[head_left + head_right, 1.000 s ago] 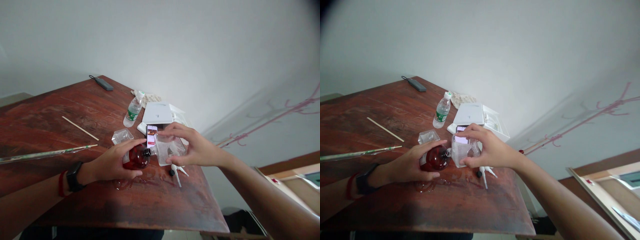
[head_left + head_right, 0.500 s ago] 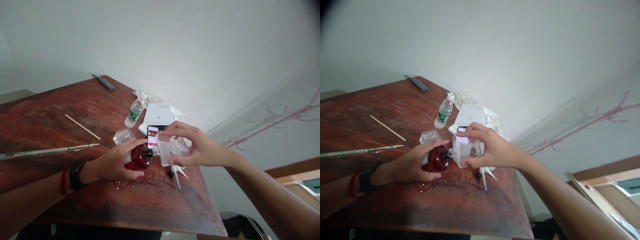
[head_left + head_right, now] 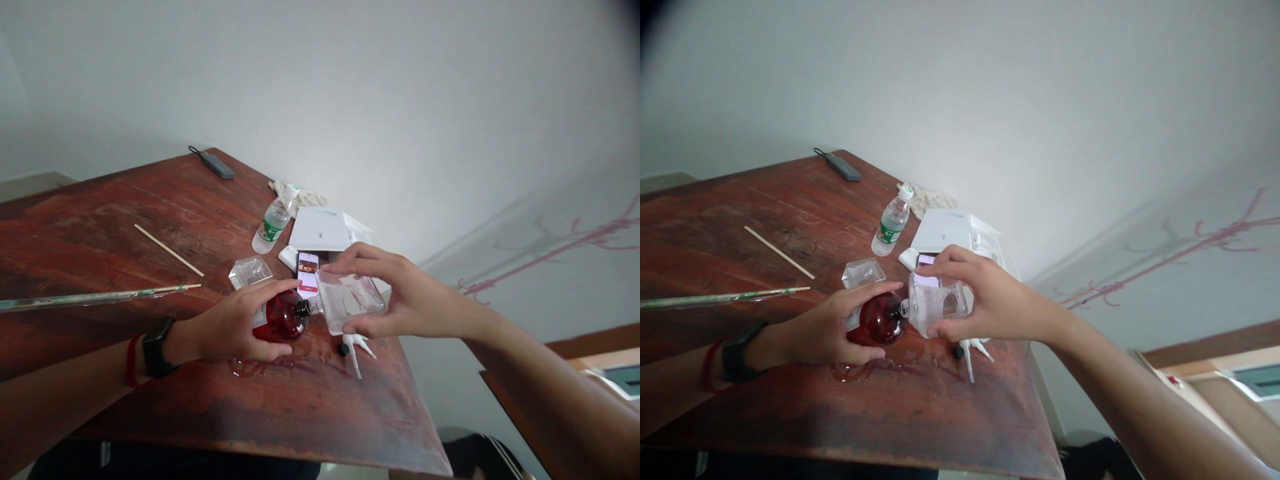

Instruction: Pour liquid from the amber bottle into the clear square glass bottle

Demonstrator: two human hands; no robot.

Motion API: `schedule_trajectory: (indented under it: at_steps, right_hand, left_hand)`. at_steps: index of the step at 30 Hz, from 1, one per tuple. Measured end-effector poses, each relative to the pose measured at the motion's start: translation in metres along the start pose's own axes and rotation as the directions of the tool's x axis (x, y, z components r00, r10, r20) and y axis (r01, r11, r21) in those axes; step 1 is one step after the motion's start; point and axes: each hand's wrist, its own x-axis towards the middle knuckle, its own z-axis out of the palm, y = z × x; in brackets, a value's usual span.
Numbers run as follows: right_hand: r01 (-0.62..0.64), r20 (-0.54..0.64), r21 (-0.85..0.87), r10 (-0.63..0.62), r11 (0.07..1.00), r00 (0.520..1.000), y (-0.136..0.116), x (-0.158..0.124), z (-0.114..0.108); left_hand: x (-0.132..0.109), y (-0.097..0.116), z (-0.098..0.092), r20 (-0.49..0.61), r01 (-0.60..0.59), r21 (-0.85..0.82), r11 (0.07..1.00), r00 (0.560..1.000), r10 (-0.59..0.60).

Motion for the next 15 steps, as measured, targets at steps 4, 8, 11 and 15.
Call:
schedule_trajectory:
  at_steps: [4, 8, 11, 15]
  right_hand:
    - [0.005, 0.010, -0.013, -0.005, 1.000, 1.000, -0.003, 0.001, -0.002]
    - [-0.006, 0.024, -0.022, 0.007, 1.000, 1.000, -0.007, 0.002, -0.004]
    - [-0.010, 0.034, -0.027, 0.011, 1.000, 0.999, -0.010, 0.002, -0.006]
    - [-0.006, 0.036, -0.036, 0.007, 0.999, 0.999, -0.013, 0.002, -0.008]
  left_hand:
    - [-0.001, -0.002, 0.002, -0.008, 0.001, -0.010, 1.000, 1.000, -0.001]
    - [-0.003, -0.002, 0.003, -0.017, -0.009, -0.028, 1.000, 1.000, 0.008]
    - [-0.003, -0.001, 0.003, -0.017, -0.010, -0.035, 0.999, 1.000, 0.009]
    - [-0.002, 0.001, 0.002, -0.015, -0.015, -0.049, 0.999, 1.000, 0.015]
